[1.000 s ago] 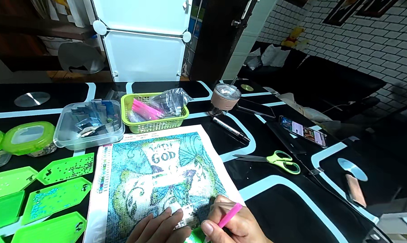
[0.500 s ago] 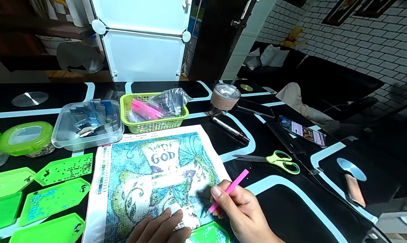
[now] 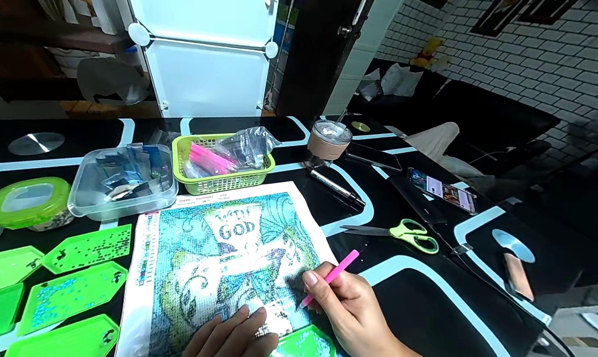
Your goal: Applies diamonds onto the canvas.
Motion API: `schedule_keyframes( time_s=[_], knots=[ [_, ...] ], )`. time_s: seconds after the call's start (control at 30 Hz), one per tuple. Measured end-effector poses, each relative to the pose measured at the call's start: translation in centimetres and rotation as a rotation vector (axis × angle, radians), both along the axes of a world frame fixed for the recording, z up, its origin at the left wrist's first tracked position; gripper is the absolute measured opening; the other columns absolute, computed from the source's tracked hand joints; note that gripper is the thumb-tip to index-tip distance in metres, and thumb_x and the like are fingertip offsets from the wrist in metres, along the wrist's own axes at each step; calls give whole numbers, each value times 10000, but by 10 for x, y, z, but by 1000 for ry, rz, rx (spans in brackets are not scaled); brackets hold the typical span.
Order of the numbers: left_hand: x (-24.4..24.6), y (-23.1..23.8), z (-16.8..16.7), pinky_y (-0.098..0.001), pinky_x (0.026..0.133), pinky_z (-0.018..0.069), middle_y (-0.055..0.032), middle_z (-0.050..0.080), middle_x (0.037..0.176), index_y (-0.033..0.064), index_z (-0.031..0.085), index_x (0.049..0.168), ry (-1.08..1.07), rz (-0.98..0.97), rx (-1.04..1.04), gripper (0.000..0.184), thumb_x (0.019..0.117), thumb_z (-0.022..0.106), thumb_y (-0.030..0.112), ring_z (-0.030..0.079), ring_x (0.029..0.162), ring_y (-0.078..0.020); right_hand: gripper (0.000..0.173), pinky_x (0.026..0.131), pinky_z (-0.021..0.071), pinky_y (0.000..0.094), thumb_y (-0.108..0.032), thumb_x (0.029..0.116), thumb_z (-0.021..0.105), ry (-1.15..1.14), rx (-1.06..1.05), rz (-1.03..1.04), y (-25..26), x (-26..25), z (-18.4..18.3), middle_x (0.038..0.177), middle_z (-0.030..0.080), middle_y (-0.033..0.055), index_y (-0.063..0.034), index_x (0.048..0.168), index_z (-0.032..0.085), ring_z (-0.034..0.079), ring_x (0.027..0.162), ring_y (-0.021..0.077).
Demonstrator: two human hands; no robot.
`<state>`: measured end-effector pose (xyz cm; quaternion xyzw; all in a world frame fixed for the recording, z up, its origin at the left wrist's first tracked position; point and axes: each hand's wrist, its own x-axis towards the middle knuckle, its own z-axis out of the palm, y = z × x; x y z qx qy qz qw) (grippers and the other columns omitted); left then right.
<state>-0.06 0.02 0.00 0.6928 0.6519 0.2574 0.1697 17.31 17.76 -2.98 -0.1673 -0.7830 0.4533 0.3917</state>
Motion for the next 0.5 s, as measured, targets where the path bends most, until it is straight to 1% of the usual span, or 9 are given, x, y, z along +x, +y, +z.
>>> schedule_keyframes(
  time_s=[0.07, 0.17, 0.27, 0.33, 0.5],
  knots=[
    [0, 0, 0, -546, 1100, 428, -141, 656, 1394, 105, 721, 1252, -4, 1, 1, 449, 951, 692, 436, 596, 1317, -364, 290, 577, 503, 148, -201, 1086, 527, -15, 21, -2, 0, 0, 0, 696, 602, -17, -45, 859, 616, 592, 631, -6],
    [0, 0, 1, -547, 1100, 427, -138, 653, 1398, 109, 721, 1253, -4, 3, -5, 445, 950, 694, 434, 592, 1322, -362, 301, 598, 501, 154, -228, 1089, 524, -60, 126, -26, 0, 1, -1, 704, 602, 3, -38, 877, 622, 586, 638, 5],
    [0, 0, 1, -549, 1093, 431, -140, 654, 1397, 104, 723, 1251, -8, 3, 0, 450, 950, 693, 436, 595, 1317, -366, 309, 690, 495, 220, -261, 1093, 509, -109, 276, -58, -1, 2, 0, 725, 636, 23, -52, 910, 645, 600, 674, 55],
    [0, 0, 1, -550, 1095, 430, -144, 653, 1398, 99, 722, 1252, -10, 1, 1, 452, 950, 694, 434, 595, 1318, -368, 307, 723, 494, 231, -271, 1094, 505, -125, 335, -65, -2, 4, 1, 757, 663, 26, -60, 929, 656, 618, 703, 65],
    [0, 0, 1, -546, 1096, 430, -140, 654, 1397, 104, 721, 1254, -2, 5, -1, 452, 953, 688, 441, 594, 1320, -362, 302, 747, 496, 228, -277, 1092, 512, -130, 356, -61, -4, 5, 2, 785, 677, 25, -64, 936, 659, 628, 724, 64]
  ],
)
